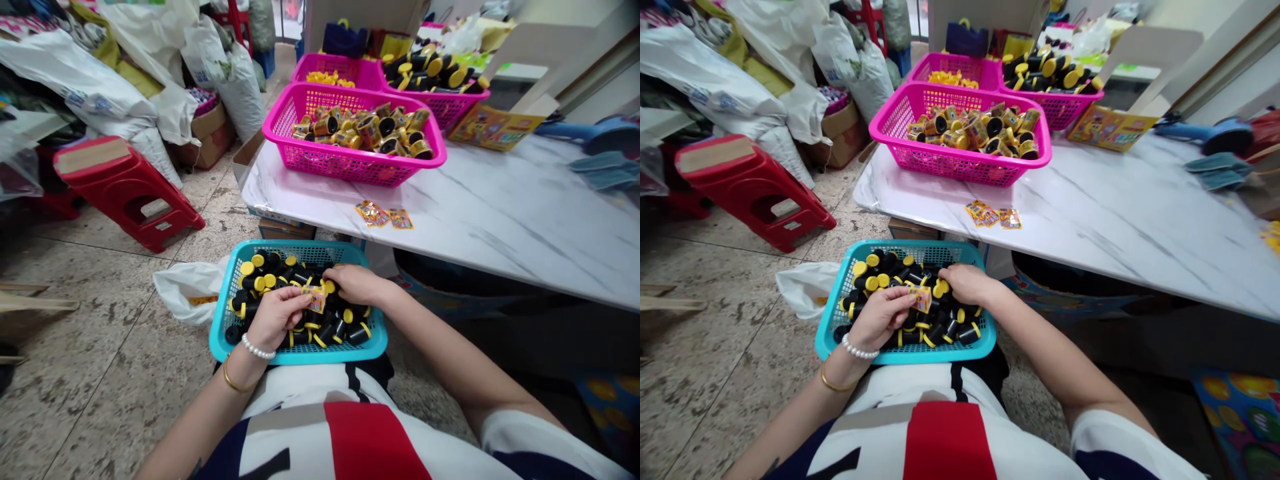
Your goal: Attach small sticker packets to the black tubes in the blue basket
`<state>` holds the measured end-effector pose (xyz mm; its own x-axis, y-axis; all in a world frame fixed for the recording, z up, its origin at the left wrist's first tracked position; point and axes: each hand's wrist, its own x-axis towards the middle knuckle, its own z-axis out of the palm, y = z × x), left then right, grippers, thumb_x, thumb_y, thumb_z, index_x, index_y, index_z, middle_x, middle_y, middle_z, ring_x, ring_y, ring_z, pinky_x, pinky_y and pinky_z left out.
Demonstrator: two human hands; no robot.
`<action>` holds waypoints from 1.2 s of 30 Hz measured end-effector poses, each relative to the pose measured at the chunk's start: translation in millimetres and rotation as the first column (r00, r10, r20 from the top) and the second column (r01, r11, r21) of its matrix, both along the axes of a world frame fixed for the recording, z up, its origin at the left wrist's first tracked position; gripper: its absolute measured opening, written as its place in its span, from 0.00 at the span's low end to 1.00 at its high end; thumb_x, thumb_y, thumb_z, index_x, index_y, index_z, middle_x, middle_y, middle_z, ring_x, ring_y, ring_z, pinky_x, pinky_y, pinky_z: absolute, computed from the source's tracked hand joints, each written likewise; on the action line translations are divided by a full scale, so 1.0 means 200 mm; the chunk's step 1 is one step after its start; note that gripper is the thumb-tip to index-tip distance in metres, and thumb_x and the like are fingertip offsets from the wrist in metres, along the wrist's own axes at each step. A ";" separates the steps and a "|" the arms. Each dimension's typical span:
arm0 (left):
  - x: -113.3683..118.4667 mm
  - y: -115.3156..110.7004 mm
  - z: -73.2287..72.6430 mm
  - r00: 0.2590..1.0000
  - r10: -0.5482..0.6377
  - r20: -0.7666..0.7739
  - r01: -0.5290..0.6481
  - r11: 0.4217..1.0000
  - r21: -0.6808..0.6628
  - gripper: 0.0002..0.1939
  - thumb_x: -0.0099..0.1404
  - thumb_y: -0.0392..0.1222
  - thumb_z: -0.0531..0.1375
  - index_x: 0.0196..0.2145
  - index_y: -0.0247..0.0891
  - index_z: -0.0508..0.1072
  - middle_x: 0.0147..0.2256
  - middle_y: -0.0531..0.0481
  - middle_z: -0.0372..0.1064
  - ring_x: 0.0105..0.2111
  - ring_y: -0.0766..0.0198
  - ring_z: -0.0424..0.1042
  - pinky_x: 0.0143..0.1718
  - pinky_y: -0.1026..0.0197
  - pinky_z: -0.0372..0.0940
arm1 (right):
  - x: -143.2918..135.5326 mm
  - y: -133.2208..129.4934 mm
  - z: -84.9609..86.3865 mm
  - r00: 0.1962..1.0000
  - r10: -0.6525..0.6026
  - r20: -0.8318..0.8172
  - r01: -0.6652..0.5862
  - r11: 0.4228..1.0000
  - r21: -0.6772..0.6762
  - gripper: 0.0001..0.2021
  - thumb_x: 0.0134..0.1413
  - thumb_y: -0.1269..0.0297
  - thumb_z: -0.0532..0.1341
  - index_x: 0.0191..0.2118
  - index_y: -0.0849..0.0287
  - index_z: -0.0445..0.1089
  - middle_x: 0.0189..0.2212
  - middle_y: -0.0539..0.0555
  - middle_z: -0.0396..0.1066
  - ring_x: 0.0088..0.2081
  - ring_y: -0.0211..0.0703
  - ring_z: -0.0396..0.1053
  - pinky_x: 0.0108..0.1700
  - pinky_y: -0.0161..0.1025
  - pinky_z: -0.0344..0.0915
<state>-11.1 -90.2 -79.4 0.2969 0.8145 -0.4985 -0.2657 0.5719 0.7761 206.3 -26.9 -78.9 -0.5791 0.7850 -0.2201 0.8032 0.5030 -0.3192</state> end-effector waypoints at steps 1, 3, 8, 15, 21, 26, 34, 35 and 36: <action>0.00 0.00 0.00 1.000 0.008 0.013 -0.007 0.999 -0.034 0.13 0.49 0.44 0.70 0.29 0.32 0.76 0.20 0.53 0.67 0.13 0.80 0.53 0.12 0.74 0.41 | -0.01 0.00 -0.01 1.000 -0.007 -0.008 0.007 1.000 -0.002 0.18 0.40 0.79 0.60 0.41 0.57 0.71 0.34 0.56 0.73 0.36 0.48 0.70 0.34 0.37 0.61; -0.01 0.01 0.01 0.998 0.034 0.051 -0.029 0.995 -0.093 0.13 0.48 0.43 0.71 0.27 0.31 0.76 0.17 0.55 0.63 0.13 0.79 0.54 0.11 0.74 0.39 | -0.01 -0.01 -0.01 0.996 -0.044 -0.072 0.046 0.999 0.025 0.16 0.41 0.78 0.60 0.40 0.58 0.70 0.35 0.56 0.72 0.37 0.47 0.69 0.36 0.37 0.61; -0.03 0.03 0.01 0.986 0.086 0.142 -0.067 0.988 -0.139 0.15 0.48 0.41 0.71 0.30 0.29 0.76 0.23 0.52 0.68 0.15 0.81 0.55 0.10 0.76 0.39 | 0.00 -0.15 0.04 0.739 -0.380 -0.556 0.441 0.897 -0.028 0.13 0.45 0.70 0.61 0.41 0.56 0.69 0.36 0.53 0.68 0.38 0.44 0.66 0.41 0.39 0.63; -0.01 0.05 0.00 0.974 0.112 0.198 -0.079 0.983 -0.165 0.14 0.49 0.39 0.70 0.31 0.28 0.75 0.22 0.55 0.65 0.14 0.82 0.55 0.09 0.78 0.42 | -0.12 -0.35 0.07 0.109 -0.695 -0.710 0.197 0.716 -0.670 0.14 0.44 0.64 0.67 0.38 0.56 0.67 0.32 0.49 0.70 0.30 0.36 0.69 0.36 0.36 0.68; -0.02 0.05 0.00 0.963 0.109 0.248 -0.066 0.983 -0.173 0.13 0.50 0.38 0.70 0.30 0.29 0.72 0.22 0.56 0.64 0.13 0.82 0.54 0.10 0.79 0.43 | -0.16 -0.36 0.07 0.145 -0.652 -0.744 0.297 0.746 -0.596 0.14 0.44 0.63 0.69 0.38 0.57 0.68 0.34 0.51 0.72 0.35 0.39 0.72 0.40 0.36 0.71; -0.02 0.04 -0.01 0.957 0.102 0.272 -0.057 0.984 -0.171 0.12 0.52 0.37 0.69 0.30 0.30 0.71 0.23 0.56 0.65 0.13 0.82 0.55 0.10 0.78 0.44 | -0.17 -0.37 0.08 0.248 -0.588 -0.770 0.293 0.803 -0.519 0.12 0.48 0.66 0.66 0.38 0.57 0.64 0.46 0.55 0.72 0.44 0.43 0.74 0.47 0.41 0.72; 0.00 0.04 -0.02 0.963 0.066 0.261 -0.031 0.990 -0.139 0.13 0.51 0.40 0.69 0.30 0.31 0.70 0.23 0.55 0.65 0.13 0.82 0.52 0.11 0.76 0.42 | -0.17 -0.36 0.12 0.601 -0.422 -0.679 0.335 0.904 -0.266 0.11 0.48 0.67 0.64 0.37 0.54 0.62 0.45 0.54 0.74 0.34 0.42 0.75 0.35 0.40 0.74; 0.00 0.04 -0.02 0.971 0.071 0.229 -0.046 0.993 -0.112 0.14 0.52 0.42 0.69 0.29 0.30 0.71 0.21 0.56 0.64 0.13 0.82 0.52 0.11 0.76 0.41 | -0.17 -0.36 0.11 0.583 -0.423 -0.693 0.346 0.902 -0.260 0.11 0.48 0.66 0.64 0.38 0.54 0.63 0.44 0.54 0.75 0.34 0.42 0.75 0.35 0.39 0.74; 0.01 0.03 -0.02 0.979 0.087 0.186 -0.073 0.994 -0.078 0.14 0.53 0.43 0.68 0.29 0.30 0.71 0.19 0.57 0.62 0.13 0.81 0.52 0.11 0.76 0.41 | -0.18 -0.36 0.10 0.550 -0.428 -0.717 0.358 0.897 -0.260 0.12 0.48 0.65 0.65 0.39 0.54 0.64 0.42 0.54 0.75 0.34 0.42 0.75 0.35 0.39 0.73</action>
<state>-9.6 -83.6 -83.5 0.3263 0.8041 -0.4970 -0.4507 0.5945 0.6659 170.9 -97.9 -58.9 -0.2035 0.9767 0.0688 0.3816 0.1438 -0.9131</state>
